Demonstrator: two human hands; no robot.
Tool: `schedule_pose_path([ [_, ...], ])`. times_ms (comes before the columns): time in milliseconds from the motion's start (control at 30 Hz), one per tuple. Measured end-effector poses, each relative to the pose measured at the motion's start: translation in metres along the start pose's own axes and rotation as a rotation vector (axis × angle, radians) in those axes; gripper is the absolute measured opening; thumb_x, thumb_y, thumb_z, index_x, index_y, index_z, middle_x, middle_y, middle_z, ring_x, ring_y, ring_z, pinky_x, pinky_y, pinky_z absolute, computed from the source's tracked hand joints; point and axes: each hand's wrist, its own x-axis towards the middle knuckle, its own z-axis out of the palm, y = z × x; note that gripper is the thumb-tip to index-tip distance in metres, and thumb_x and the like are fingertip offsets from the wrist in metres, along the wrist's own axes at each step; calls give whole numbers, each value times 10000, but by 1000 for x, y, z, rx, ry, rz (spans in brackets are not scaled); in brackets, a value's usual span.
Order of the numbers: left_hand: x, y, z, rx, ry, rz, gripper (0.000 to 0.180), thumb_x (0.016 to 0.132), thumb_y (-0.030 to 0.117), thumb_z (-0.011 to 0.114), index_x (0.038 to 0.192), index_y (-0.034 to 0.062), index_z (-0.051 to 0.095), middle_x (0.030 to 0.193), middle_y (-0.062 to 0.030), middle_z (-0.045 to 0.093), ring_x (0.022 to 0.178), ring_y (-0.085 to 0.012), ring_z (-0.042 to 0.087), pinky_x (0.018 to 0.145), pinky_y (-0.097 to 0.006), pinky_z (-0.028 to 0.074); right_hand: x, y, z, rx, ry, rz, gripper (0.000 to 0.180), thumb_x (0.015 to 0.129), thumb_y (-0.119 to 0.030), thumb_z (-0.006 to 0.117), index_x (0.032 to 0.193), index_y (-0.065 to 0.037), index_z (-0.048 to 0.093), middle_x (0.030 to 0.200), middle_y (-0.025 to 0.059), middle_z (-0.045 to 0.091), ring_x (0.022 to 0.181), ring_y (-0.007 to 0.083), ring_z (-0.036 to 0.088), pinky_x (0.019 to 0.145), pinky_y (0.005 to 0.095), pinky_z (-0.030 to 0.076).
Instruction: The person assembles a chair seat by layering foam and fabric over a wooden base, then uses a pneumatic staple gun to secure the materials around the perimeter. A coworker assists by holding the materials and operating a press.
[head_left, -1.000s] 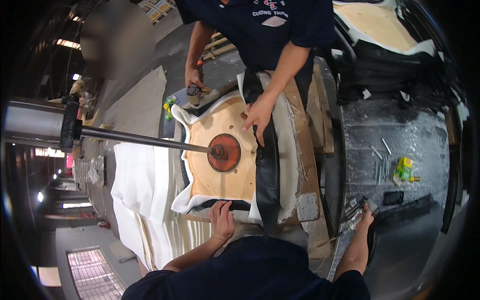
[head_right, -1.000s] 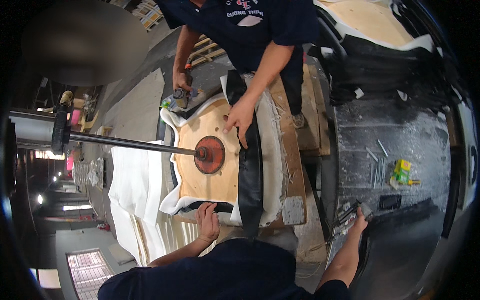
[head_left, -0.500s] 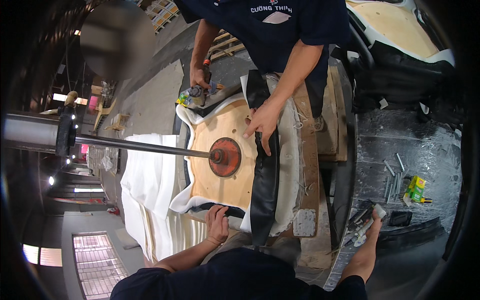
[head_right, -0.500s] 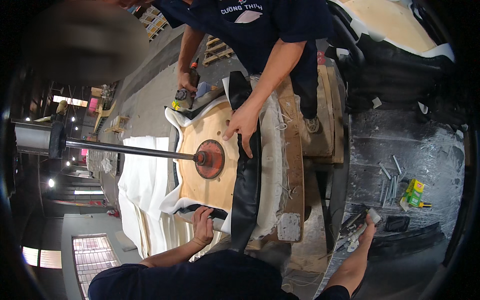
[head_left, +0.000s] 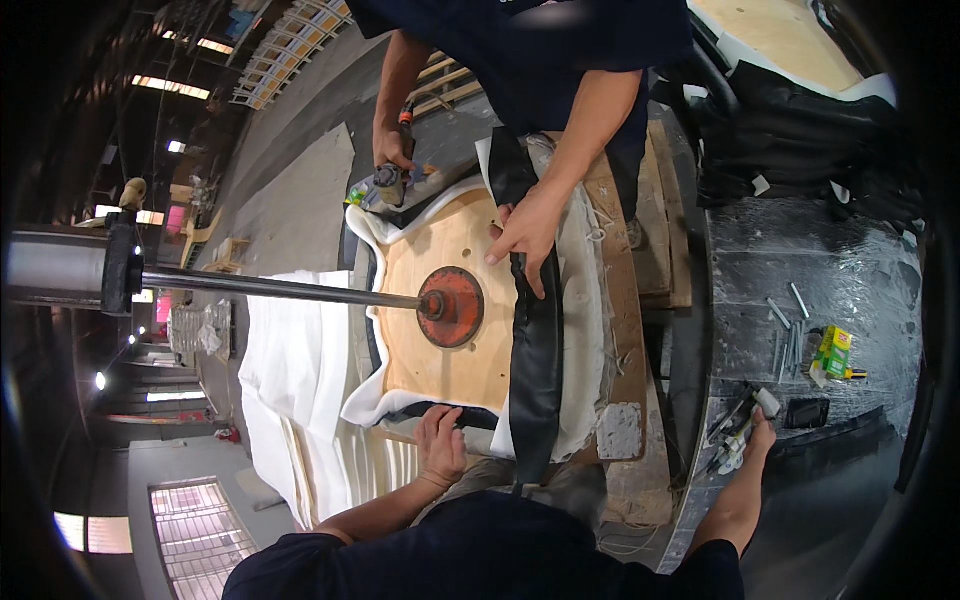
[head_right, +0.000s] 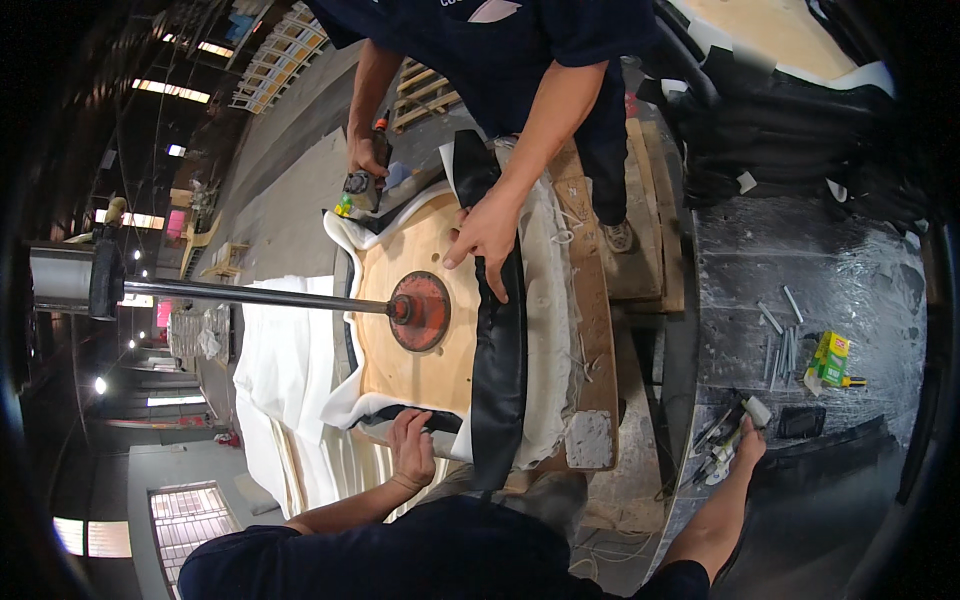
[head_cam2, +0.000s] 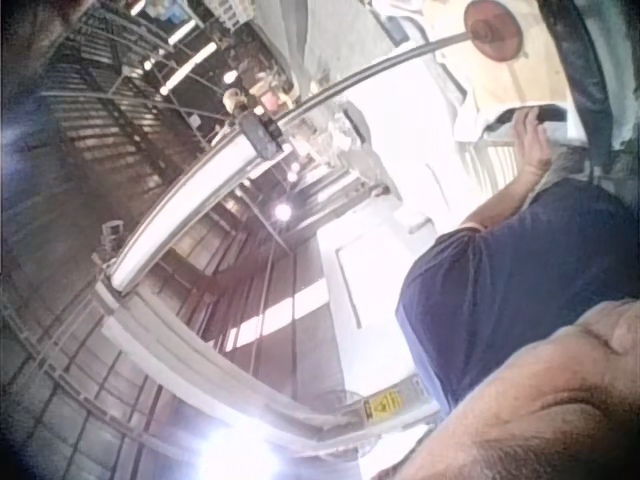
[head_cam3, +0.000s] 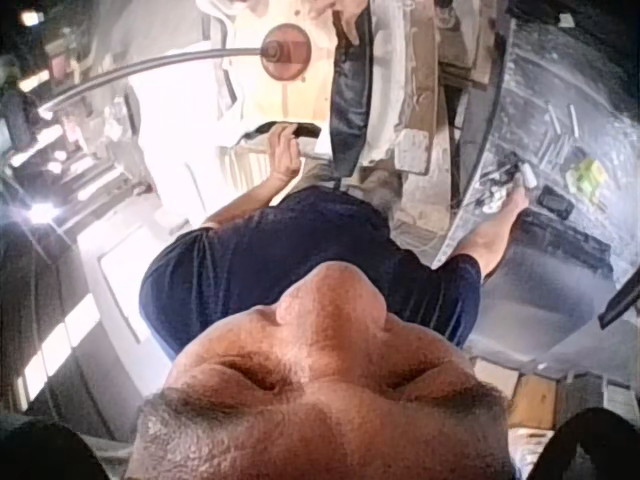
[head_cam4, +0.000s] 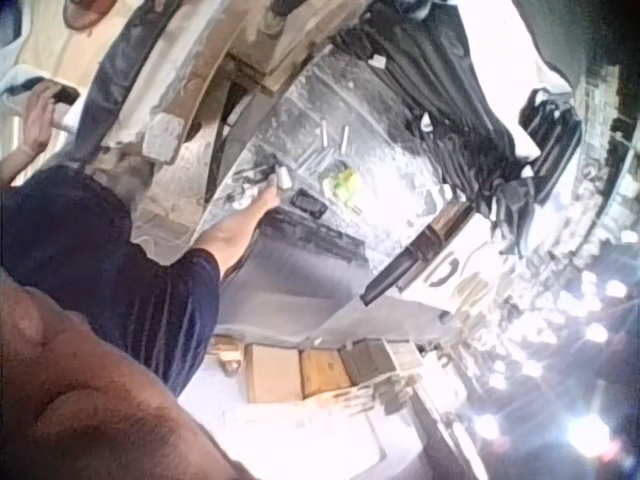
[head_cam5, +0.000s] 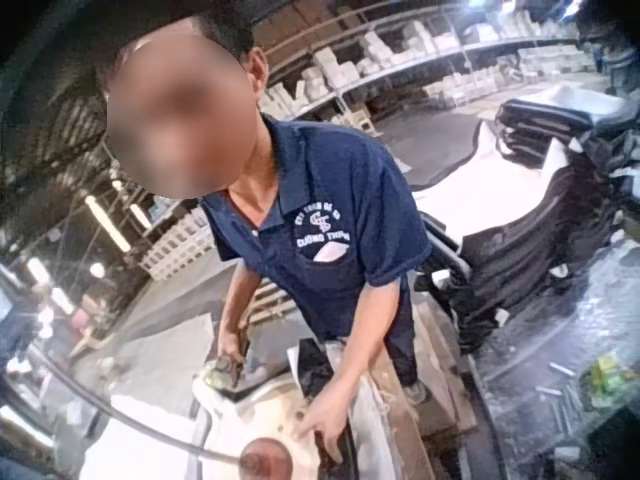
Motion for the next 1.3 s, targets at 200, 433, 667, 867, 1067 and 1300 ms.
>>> schedule_pose_path([
  [200, -3, -5, -1, -5, 28, 38, 445, 969, 146, 588, 1399, 45, 636, 1375, -203, 572, 1330, -413, 528, 1153, -546, 355, -64, -25, 28, -609, 355, -282, 649, 967, -349, 831, 1415, 87, 659, 1317, 201, 772, 1194, 281, 734, 1036, 400, 538],
  [433, 1, -33, -14, -246, -65, 57, 378, 1026, 240, 659, 1360, 68, 703, 1339, -186, 655, 1290, -395, 592, 1122, -499, 433, -227, -32, 149, 80, -133, -661, 486, 1015, -122, 802, 1452, 22, 647, 1339, 131, 714, 1152, 199, 689, 988, 342, 559],
  [667, 96, -185, -76, -283, 299, -126, 395, 1116, 308, 591, 1347, 8, 703, 1279, -218, 728, 1123, -416, 702, 995, -506, 540, -402, -80, 237, -315, -219, -1130, 549, 1022, -217, 752, 1516, -44, 584, 1406, 260, 644, 1295, 460, 632, 1080, 502, 521],
  [867, 138, -243, -57, -307, 244, -503, 670, 1132, 442, 486, 1619, -16, 446, 1507, -356, 579, 1355, -537, 584, 1157, -585, 454, -426, -90, 258, -565, -175, -1138, 686, 1039, -287, 713, 1617, -17, 459, 1475, 334, 580, 1319, 548, 592, 1083, 583, 505],
  [1067, 135, -236, -50, -299, 175, -524, 667, 1124, 399, 491, 1651, 1, 395, 1494, -346, 594, 1336, -535, 596, 1139, -589, 462, -433, -79, 257, -669, -91, -1146, 641, 1054, -293, 677, 1626, -100, 461, 1399, 327, 600, 1207, 555, 637, 999, 595, 539],
  [1300, 135, -237, -48, -359, 155, -569, 584, 1121, 334, 521, 1596, 1, 454, 1496, -303, 594, 1368, -502, 573, 1147, -564, 451, -445, -79, 257, -687, -46, -1217, 604, 1060, -241, 667, 1627, -165, 473, 1344, 258, 652, 1152, 515, 671, 947, 578, 559],
])
